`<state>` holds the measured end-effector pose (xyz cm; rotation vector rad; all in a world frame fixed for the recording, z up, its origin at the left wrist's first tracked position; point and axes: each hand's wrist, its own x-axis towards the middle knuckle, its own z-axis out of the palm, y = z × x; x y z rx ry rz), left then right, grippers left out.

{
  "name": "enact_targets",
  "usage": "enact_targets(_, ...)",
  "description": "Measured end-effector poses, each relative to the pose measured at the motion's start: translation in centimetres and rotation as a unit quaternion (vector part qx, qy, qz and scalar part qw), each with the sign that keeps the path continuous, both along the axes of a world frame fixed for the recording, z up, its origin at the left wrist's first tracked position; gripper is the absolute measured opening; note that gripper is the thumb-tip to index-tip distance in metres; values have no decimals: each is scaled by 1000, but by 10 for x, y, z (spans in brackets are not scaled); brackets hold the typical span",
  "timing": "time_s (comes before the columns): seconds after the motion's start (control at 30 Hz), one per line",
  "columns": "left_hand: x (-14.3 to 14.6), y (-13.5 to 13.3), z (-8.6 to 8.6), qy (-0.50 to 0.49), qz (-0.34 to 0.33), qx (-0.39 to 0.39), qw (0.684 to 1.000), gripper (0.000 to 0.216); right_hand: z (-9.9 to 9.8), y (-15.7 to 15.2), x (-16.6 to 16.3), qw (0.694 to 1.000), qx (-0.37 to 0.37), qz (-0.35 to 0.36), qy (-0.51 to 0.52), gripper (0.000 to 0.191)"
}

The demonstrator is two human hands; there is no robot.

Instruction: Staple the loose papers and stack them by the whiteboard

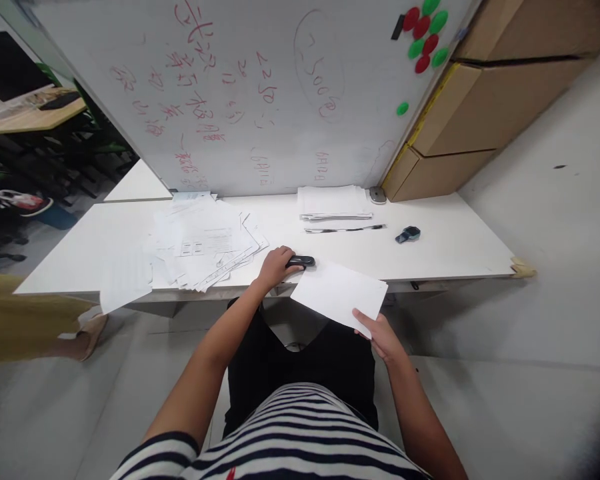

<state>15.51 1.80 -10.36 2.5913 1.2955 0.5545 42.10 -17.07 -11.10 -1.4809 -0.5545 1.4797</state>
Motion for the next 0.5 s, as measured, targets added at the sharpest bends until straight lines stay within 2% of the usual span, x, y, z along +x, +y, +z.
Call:
enact_targets(0.27,-1,0,-1,-19,-27,8,999,37,-3,9,3,995,11,103,-7,43)
enact_targets(0.5,0,0,0,-4,-42,2,999,45,4,20,5,992,24,126,-6,43)
